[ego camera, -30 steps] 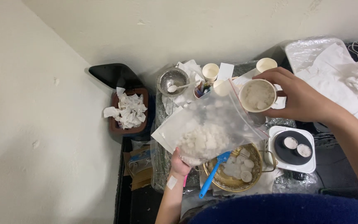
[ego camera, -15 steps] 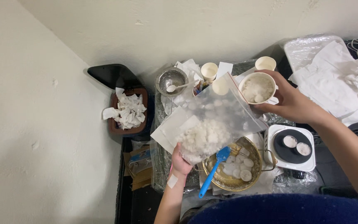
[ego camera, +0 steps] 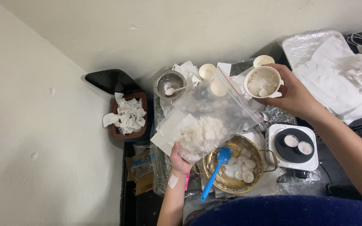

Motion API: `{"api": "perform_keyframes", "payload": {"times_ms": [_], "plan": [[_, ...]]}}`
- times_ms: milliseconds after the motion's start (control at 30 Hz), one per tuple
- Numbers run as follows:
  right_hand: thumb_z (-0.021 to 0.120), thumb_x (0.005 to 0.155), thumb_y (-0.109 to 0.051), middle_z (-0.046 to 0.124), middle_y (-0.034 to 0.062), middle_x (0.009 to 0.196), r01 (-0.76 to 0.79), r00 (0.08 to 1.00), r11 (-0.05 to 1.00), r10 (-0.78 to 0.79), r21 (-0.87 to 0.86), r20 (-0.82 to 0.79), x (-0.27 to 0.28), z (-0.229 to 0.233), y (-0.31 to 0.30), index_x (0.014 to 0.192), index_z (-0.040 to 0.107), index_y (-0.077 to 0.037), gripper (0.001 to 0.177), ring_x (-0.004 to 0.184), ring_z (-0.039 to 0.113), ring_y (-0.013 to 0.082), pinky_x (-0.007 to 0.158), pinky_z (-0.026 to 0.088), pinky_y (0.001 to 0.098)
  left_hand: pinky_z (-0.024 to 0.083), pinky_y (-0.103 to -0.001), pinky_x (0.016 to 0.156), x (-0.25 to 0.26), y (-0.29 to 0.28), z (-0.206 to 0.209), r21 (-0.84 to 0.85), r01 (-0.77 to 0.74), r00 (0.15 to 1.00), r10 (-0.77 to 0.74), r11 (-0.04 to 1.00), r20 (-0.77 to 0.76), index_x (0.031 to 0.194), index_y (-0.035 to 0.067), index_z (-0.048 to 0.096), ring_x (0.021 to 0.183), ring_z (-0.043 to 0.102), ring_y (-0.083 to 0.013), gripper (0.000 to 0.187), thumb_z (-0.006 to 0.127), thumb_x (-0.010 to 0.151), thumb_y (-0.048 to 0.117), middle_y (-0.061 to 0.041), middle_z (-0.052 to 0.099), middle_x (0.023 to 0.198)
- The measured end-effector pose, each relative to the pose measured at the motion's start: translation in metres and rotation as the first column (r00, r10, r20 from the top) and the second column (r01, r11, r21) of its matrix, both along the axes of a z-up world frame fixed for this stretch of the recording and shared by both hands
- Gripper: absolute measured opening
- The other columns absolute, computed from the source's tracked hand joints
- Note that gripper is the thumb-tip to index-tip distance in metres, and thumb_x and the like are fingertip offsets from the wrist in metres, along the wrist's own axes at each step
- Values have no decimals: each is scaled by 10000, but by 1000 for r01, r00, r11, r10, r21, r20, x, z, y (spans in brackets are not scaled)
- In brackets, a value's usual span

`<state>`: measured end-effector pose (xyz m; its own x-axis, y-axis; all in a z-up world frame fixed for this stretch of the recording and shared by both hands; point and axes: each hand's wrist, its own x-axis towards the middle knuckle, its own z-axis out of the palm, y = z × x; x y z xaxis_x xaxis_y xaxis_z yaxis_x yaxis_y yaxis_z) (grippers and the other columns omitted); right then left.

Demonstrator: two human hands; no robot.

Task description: The recorder is preparing materials for candle making, including organizing wicks in small containers and pouring wax flakes into a cup.

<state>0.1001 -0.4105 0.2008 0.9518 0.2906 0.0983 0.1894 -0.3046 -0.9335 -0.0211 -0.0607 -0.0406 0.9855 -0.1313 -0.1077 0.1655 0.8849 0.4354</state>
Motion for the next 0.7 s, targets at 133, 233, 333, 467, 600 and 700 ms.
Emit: {"api": "perform_keyframes", "payload": {"times_ms": [133, 233, 333, 467, 600, 700], "plan": [[780, 764, 26, 514, 48, 1460, 55, 998, 998, -55, -18, 32, 13, -10, -7, 1496, 388, -119, 843, 1316, 579, 192, 994, 541, 373, 398, -547, 1153, -2, 7, 9, -3, -32, 999, 32, 999, -4, 1532, 22, 396, 1384, 493, -398, 846, 636, 912, 545, -182, 507, 1510], [799, 776, 23, 506, 80, 1468, 93, 986, 993, -82, -75, 147, 33, -42, -16, 1501, 398, -104, 839, 1350, 554, 222, 1025, 531, 392, 387, -568, 1149, -6, 17, 12, -9, -57, 998, 57, 998, 0, 1542, 27, 379, 1387, 484, -414, 880, 638, 897, 566, -194, 490, 1520], [840, 734, -18, 524, 104, 1463, 137, 980, 982, -115, -134, 159, 58, -96, -23, 1488, 412, -103, 870, 1317, 575, 251, 1055, 535, 406, 376, -572, 1157, -8, 26, 22, 24, -118, 993, 118, 993, -6, 1557, 47, 361, 1404, 470, -406, 904, 643, 882, 578, -180, 476, 1538], [917, 708, -138, 597, 158, 1366, 279, 938, 911, -191, -304, 289, 91, -183, -32, 1440, 474, -102, 856, 1271, 608, 335, 1040, 514, 440, 378, -581, 1151, -13, 37, 22, 57, -196, 981, 196, 979, -1, 1565, 81, 350, 1414, 455, -403, 912, 644, 868, 590, -158, 465, 1549], [906, 707, -112, 595, 230, 1308, 398, 881, 814, -210, -423, 425, 103, -210, -36, 1471, 521, -87, 855, 1255, 567, 423, 1042, 500, 467, 378, -583, 1152, -16, 45, 15, 41, -222, 975, 221, 974, 27, 1578, 83, 347, 1428, 435, -403, 914, 644, 882, 596, -153, 449, 1565], [899, 713, -138, 582, 219, 1337, 371, 896, 843, -213, -390, 390, 97, -195, -32, 1465, 501, -63, 854, 1275, 569, 388, 1051, 505, 457, 387, -588, 1143, -20, 48, 27, 38, -231, 973, 230, 972, 27, 1573, 94, 345, 1424, 438, -397, 906, 644, 877, 591, -137, 452, 1561]]}}
